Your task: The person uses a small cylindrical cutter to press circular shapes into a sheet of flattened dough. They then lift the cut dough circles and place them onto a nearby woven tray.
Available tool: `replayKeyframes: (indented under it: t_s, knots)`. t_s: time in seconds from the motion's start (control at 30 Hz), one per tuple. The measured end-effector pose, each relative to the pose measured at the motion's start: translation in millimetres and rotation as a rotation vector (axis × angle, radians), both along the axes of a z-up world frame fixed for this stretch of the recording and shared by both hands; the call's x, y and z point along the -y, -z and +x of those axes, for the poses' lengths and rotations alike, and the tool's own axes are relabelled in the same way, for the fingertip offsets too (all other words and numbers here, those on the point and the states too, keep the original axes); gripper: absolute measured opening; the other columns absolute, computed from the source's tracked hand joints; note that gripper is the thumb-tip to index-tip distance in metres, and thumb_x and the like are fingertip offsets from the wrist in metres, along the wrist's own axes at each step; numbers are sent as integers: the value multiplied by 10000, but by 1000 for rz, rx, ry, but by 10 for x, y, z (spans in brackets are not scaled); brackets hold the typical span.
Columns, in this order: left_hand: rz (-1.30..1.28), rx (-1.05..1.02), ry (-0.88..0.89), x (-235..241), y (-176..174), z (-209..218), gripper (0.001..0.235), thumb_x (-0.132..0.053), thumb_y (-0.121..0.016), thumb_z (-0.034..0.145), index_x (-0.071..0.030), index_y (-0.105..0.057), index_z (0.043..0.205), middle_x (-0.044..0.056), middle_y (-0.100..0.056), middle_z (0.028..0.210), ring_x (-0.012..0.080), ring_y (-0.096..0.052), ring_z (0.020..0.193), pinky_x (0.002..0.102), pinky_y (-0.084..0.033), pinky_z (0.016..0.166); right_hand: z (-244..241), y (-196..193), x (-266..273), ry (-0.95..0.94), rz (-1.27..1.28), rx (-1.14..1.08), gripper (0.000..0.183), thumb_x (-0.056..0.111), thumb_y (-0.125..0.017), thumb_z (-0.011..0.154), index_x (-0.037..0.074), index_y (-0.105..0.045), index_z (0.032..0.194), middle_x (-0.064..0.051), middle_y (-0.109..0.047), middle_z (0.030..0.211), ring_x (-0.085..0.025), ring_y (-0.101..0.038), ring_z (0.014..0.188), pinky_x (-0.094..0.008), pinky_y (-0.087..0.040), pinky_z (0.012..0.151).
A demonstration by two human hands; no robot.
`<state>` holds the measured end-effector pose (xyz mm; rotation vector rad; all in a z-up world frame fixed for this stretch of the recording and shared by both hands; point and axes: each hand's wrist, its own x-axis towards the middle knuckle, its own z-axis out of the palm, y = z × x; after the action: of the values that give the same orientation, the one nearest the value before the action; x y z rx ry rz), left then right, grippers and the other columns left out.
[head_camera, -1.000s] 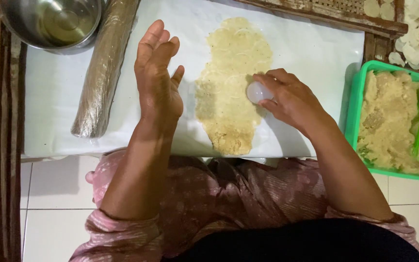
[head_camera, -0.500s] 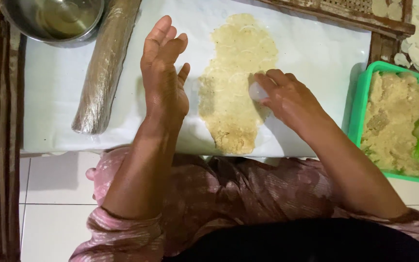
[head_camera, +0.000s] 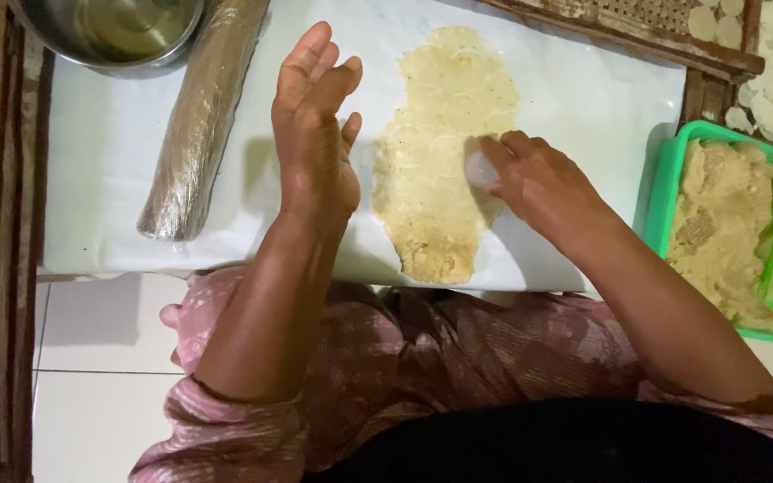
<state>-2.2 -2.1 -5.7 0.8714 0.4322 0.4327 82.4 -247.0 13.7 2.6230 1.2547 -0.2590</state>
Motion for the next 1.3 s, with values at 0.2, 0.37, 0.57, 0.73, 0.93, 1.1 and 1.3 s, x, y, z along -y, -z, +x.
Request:
replayKeyframes:
  t_s: [0.2,0.37,0.57,0.73,0.93,1.1,1.3]
  knots:
    - [-32,-19,-6,12,-12,23,774,-338,-675,750,-65,-494,1451,252,-459,1541,351,-514,1386,621,-343,1103,130,98,-14,135,-151,-12,651,490,-616,973,30,-508,1421,-217,-657,1059,-366,-723,785,-448,-595,780]
    - [-31,-35,-2,44,-38,33,734,-316,-656,762,-70,-509,1438,243,-474,1530,336,-534,1370,601,-353,1098,191,-60,-52,338,-99,-226,790,543,-568,937,192,-320,1600,-216,-588,1234,-382,-689,936,-478,-571,844]
    - [-40,-31,-13,22,-10,27,712,-325,-664,763,-90,-530,1421,237,-488,1538,326,-545,1358,599,-352,1089,174,-34,122,177,47,-233,703,250,-649,910,291,-362,1550,-61,-372,1625,-342,-465,1363,-528,-416,1105]
    - [-36,-49,-4,22,-15,14,729,-314,-659,769,-79,-507,1441,230,-477,1543,335,-524,1376,592,-354,1103,138,155,234,-57,214,-113,569,31,-657,902,307,-639,1399,-60,-556,1533,-338,-630,1211,-425,-599,954]
    - [6,6,5,19,62,28,745,-353,-674,775,-87,-495,1448,252,-451,1546,360,-490,1399,629,-352,1082,135,121,138,-187,65,137,646,238,-746,838,204,-593,1465,-119,-675,1365,-272,-682,1159,-396,-578,947]
    - [-17,29,15,8,20,5,767,-344,-668,792,-56,-462,1473,264,-420,1555,374,-466,1414,636,-310,1115,103,-49,-32,197,-58,-153,655,535,-585,958,237,-476,1531,-137,-617,1073,-289,-689,696,-424,-597,725]
    - [-38,44,-32,18,101,51,745,-356,-678,759,-77,-511,1430,270,-450,1551,385,-464,1418,646,-310,1107,212,146,153,74,-55,-6,824,659,-485,939,136,-450,1575,-196,-661,1175,-345,-710,882,-439,-588,768]
